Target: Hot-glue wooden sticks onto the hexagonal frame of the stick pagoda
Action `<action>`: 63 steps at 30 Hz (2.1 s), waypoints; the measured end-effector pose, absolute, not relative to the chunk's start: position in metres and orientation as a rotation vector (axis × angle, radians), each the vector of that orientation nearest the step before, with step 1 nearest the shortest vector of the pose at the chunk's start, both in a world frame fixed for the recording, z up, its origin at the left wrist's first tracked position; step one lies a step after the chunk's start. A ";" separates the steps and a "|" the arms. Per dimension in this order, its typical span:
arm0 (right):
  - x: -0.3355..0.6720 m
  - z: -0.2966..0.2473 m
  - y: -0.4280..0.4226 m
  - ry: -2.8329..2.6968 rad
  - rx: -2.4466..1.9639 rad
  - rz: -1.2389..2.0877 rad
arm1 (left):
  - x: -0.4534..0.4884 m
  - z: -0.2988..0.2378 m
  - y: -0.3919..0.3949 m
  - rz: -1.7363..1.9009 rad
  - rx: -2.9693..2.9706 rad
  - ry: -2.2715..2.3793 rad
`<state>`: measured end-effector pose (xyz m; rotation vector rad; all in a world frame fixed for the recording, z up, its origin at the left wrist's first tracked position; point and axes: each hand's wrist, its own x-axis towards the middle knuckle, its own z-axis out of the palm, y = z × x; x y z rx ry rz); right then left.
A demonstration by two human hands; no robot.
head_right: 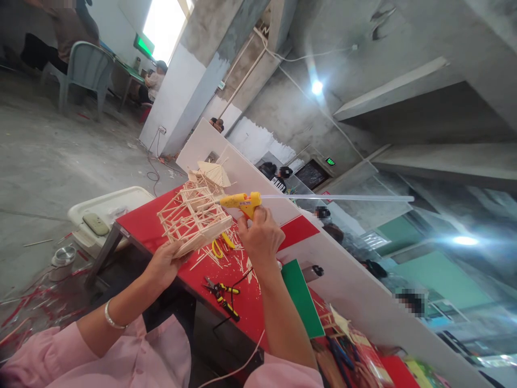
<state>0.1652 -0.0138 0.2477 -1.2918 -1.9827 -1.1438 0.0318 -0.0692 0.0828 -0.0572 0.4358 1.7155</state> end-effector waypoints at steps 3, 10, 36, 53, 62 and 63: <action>0.166 0.248 -0.014 -1.969 -1.303 -1.152 | 0.031 0.081 -0.068 1.719 -0.070 0.439; 0.173 0.245 -0.013 -1.968 -1.300 -1.201 | 0.030 0.077 -0.066 1.705 -0.075 0.428; 0.176 0.244 -0.019 -1.988 -1.314 -1.263 | 0.030 0.079 -0.066 1.718 -0.058 0.433; 0.176 0.243 -0.015 -1.979 -1.325 -1.230 | 0.031 0.075 -0.065 1.725 -0.055 0.407; 0.174 0.238 -0.023 -1.992 -1.135 -1.246 | 0.029 0.078 -0.066 1.707 -0.089 0.442; 0.172 0.238 -0.024 -1.987 -1.110 -1.241 | 0.030 0.079 -0.067 1.702 -0.094 0.446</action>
